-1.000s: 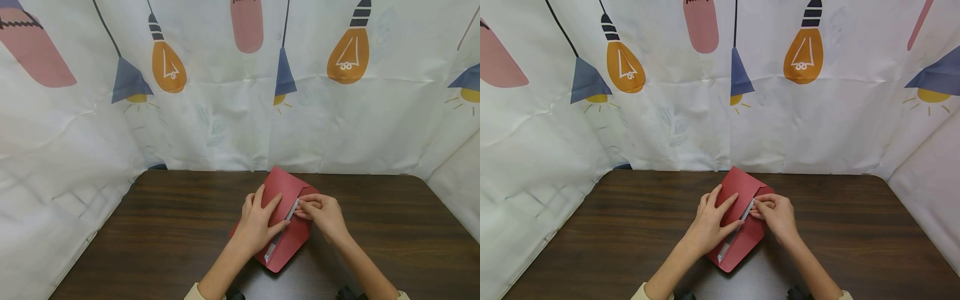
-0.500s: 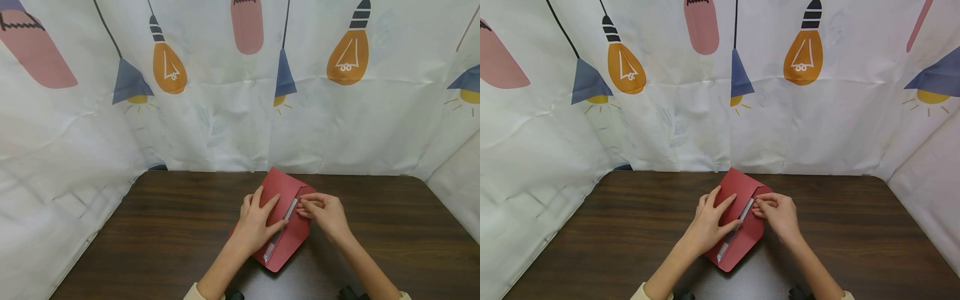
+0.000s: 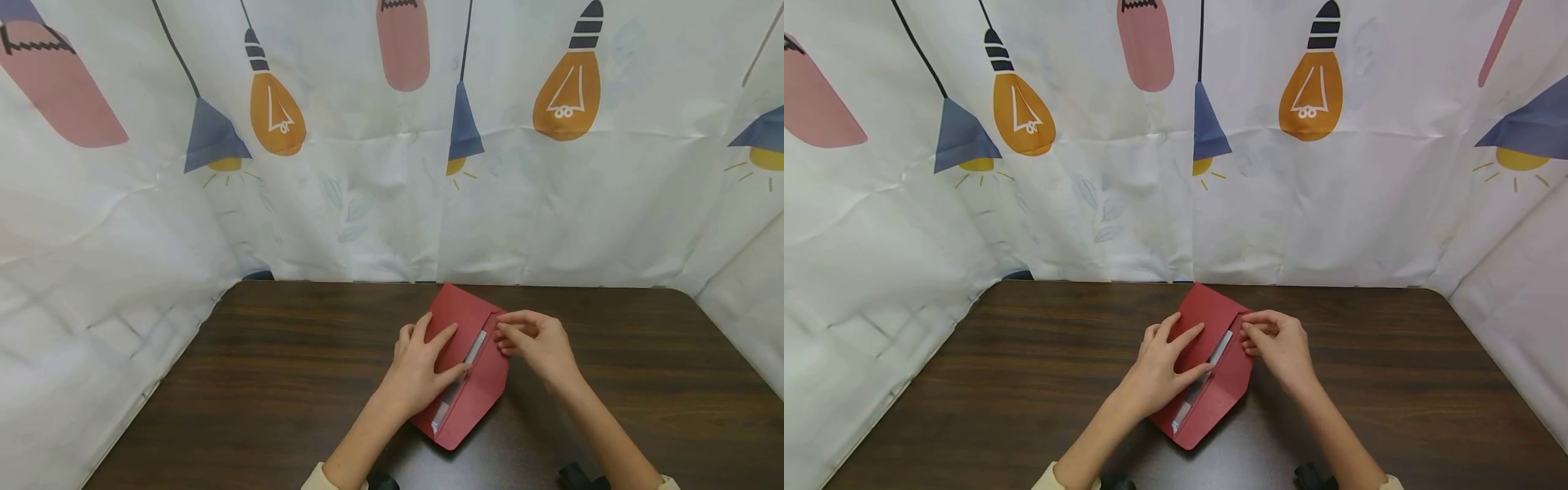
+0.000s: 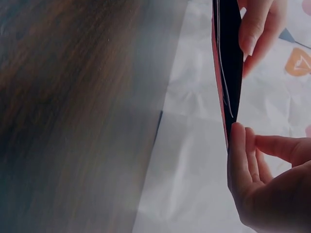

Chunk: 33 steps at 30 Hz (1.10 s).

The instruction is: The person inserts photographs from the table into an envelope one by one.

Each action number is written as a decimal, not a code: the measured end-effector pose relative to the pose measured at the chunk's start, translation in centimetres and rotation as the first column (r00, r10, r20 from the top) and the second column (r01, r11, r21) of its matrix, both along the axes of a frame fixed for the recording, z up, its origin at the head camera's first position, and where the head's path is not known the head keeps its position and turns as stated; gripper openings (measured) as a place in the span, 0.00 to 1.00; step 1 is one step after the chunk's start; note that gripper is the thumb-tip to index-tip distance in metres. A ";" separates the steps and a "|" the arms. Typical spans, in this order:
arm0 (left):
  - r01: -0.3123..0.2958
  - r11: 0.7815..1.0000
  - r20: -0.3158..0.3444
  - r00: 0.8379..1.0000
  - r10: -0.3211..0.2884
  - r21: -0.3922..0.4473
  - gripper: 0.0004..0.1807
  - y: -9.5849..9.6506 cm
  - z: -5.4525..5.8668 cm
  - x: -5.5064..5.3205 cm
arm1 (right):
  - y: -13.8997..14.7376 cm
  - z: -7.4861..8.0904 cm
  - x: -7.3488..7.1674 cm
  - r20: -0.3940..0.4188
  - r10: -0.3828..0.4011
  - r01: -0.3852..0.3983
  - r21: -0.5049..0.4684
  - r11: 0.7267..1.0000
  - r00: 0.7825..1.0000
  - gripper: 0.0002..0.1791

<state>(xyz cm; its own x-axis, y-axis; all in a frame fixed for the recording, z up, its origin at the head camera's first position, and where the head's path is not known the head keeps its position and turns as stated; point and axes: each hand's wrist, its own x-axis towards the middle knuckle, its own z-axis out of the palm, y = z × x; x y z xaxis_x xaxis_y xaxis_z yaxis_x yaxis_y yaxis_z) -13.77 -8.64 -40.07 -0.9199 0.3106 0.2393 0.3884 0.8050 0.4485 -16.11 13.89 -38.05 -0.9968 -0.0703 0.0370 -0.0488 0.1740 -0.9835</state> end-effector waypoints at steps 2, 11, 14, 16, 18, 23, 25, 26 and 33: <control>0.000 1.000 0.015 1.000 0.000 -0.002 0.36 0.0 -0.1 0.0 | 0.2 0.0 -0.1 -0.012 -0.003 0.003 0.022 1.000 1.000 0.15; 0.011 1.000 0.090 0.996 -0.009 -0.021 0.35 0.2 -0.1 0.2 | 0.6 -0.1 -0.3 -0.058 -0.009 0.016 0.115 0.993 0.998 0.14; 0.030 0.999 0.108 0.994 -0.026 -0.036 0.35 0.5 0.0 0.5 | 0.8 -0.1 -0.4 -0.062 -0.009 0.017 0.132 0.991 0.998 0.14; 0.039 0.998 0.116 0.993 -0.033 -0.051 0.35 0.7 0.0 0.7 | 0.9 -0.1 -0.5 -0.058 -0.008 0.016 0.135 0.991 0.998 0.15; 0.049 0.996 0.122 0.992 -0.040 -0.070 0.36 1.0 0.1 0.8 | 1.0 -0.3 -0.5 -0.049 -0.003 0.010 0.142 0.990 0.999 0.16; 0.102 0.987 0.149 0.985 -0.082 -0.128 0.36 1.3 0.0 0.9 | 1.3 -1.3 -0.7 -0.039 0.018 -0.010 0.193 0.981 0.999 0.17; 0.132 0.979 0.158 0.982 -0.107 -0.158 0.36 1.4 0.0 0.9 | 1.5 -1.7 -0.6 -0.047 0.031 -0.020 0.224 0.974 0.998 0.16; 0.146 0.974 0.164 0.979 -0.119 -0.170 0.36 1.4 -0.1 0.9 | 1.5 -1.8 -0.6 -0.050 0.037 -0.024 0.233 0.972 0.998 0.16; 0.224 0.945 0.226 0.959 -0.170 -0.240 0.36 0.9 -0.2 1.1 | 1.5 -2.3 -0.6 -0.082 0.065 -0.039 0.294 0.955 0.995 0.15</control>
